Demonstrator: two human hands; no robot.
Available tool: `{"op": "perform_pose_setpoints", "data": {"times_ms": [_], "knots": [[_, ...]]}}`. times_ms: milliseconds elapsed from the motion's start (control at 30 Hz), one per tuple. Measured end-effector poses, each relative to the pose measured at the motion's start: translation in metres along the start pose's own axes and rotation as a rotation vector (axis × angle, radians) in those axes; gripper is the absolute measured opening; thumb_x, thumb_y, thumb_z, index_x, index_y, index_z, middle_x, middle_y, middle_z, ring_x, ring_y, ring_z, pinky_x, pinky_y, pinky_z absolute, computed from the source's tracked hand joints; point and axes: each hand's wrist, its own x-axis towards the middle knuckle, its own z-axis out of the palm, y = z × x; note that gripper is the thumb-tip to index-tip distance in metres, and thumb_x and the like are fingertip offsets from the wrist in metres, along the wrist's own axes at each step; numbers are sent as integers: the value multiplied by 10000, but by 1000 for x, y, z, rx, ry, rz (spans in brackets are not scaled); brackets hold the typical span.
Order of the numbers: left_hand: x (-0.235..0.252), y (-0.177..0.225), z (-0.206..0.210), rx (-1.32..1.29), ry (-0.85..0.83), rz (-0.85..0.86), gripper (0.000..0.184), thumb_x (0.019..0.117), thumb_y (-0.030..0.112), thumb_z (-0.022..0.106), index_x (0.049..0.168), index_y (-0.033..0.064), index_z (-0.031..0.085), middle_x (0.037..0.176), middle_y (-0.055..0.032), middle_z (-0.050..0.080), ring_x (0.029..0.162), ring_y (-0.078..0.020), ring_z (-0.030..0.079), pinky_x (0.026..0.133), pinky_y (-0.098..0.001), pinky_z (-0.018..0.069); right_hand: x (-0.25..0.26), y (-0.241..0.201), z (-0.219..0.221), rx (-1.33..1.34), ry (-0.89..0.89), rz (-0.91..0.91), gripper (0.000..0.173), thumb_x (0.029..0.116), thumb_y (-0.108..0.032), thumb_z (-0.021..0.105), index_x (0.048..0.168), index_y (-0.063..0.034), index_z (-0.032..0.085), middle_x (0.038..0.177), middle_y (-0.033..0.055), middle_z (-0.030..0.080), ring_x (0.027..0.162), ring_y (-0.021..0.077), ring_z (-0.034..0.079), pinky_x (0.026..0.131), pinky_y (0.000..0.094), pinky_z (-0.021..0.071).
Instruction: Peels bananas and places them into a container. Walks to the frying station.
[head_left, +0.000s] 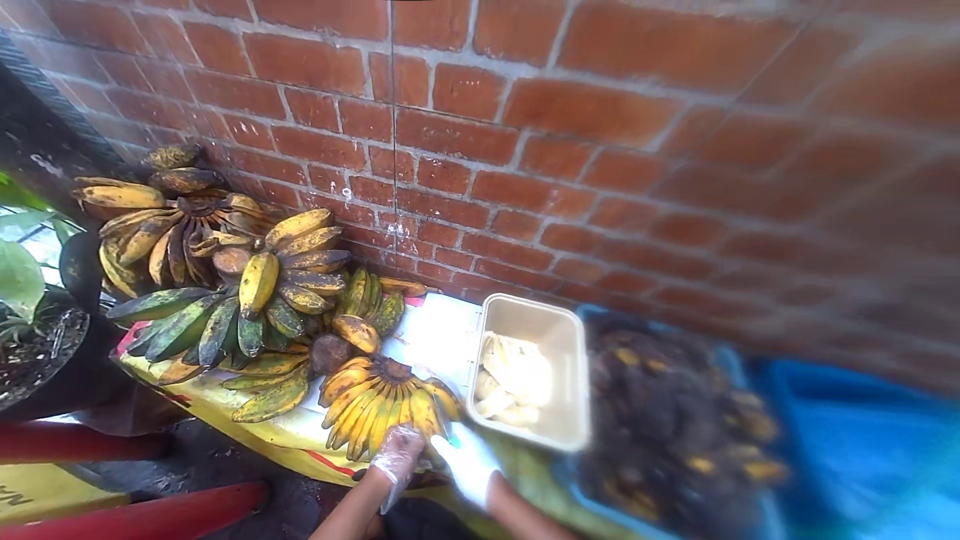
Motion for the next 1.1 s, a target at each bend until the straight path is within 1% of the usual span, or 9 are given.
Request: {"op": "perform_pose_setpoints", "data": {"times_ms": [167, 267, 333, 400, 633, 733, 867, 1000, 1100], "knots": [[2, 5, -5, -314, -26, -174, 124, 1002, 107, 552, 1052, 24, 629, 860, -78, 665, 753, -182, 660, 693, -365, 582, 4, 2, 0, 196, 40, -31, 516, 981, -519, 622, 1256, -85, 675, 1165, 107, 705, 1121, 200, 661, 1010, 428, 525], [0, 14, -4, -390, -83, -265, 136, 1017, 107, 537, 1107, 31, 605, 877, -81, 666, 764, -185, 664, 704, -370, 586, -8, -18, -12, -45, 33, 2, 551, 1012, -576, 513, 1342, -153, 642, 1246, 87, 694, 1193, 213, 645, 1052, 462, 506], [2, 18, 0, -245, -119, -269, 194, 989, 109, 582, 1163, 30, 614, 931, -85, 681, 814, -178, 673, 742, -371, 588, -19, -47, -16, -358, 39, 65, 583, 1042, -567, 408, 1527, -251, 479, 1381, 65, 645, 1257, 259, 629, 1062, 537, 502], [5, 16, 2, -73, -135, -252, 248, 993, 179, 613, 1203, 46, 627, 980, -83, 690, 866, -170, 675, 785, -375, 581, -26, -73, -14, -558, 44, 135, 650, 1033, -531, 410, 1602, -224, 344, 1409, 106, 619, 1233, 323, 643, 991, 592, 526], [7, 30, -26, 893, -459, 233, 246, 933, 181, 652, 1152, 83, 707, 1177, -146, 685, 1173, -297, 618, 1045, -486, 479, -24, -100, -2, -690, -30, 227, 704, 849, -428, 695, 1414, -66, 484, 1301, 178, 647, 1135, 385, 669, 891, 626, 550], [10, 27, -26, 745, -412, 206, 226, 942, 155, 623, 1142, 122, 721, 1151, -84, 700, 1146, -219, 632, 1031, -433, 500, -20, -95, 4, -668, 12, 271, 662, 832, -433, 641, 1382, -88, 508, 1241, 149, 682, 1113, 351, 685, 881, 598, 555], [8, 30, -10, 295, -263, -179, 254, 1005, 272, 592, 1118, 84, 720, 1060, -71, 720, 1008, -175, 680, 909, -400, 569, -20, -87, -4, -619, -7, 252, 568, 925, -449, 516, 1355, -80, 545, 1256, 157, 672, 1158, 351, 667, 895, 605, 550], [-6, 37, -9, -294, -276, -395, 208, 1047, 105, 518, 1194, -35, 563, 1015, -161, 689, 881, -247, 714, 783, -397, 622, -13, -62, -18, -442, -34, 169, 563, 1022, -548, 447, 1229, -64, 645, 1191, 180, 685, 1152, 343, 662, 948, 579, 539], [-13, 37, -9, -355, -286, -446, 192, 996, 23, 545, 1178, -32, 575, 1035, -157, 685, 900, -249, 708, 796, -400, 621, -18, -50, -23, -264, -51, 109, 449, 1033, -429, 520, 1177, -30, 669, 1146, 186, 688, 1100, 319, 662, 970, 536, 514]]}}
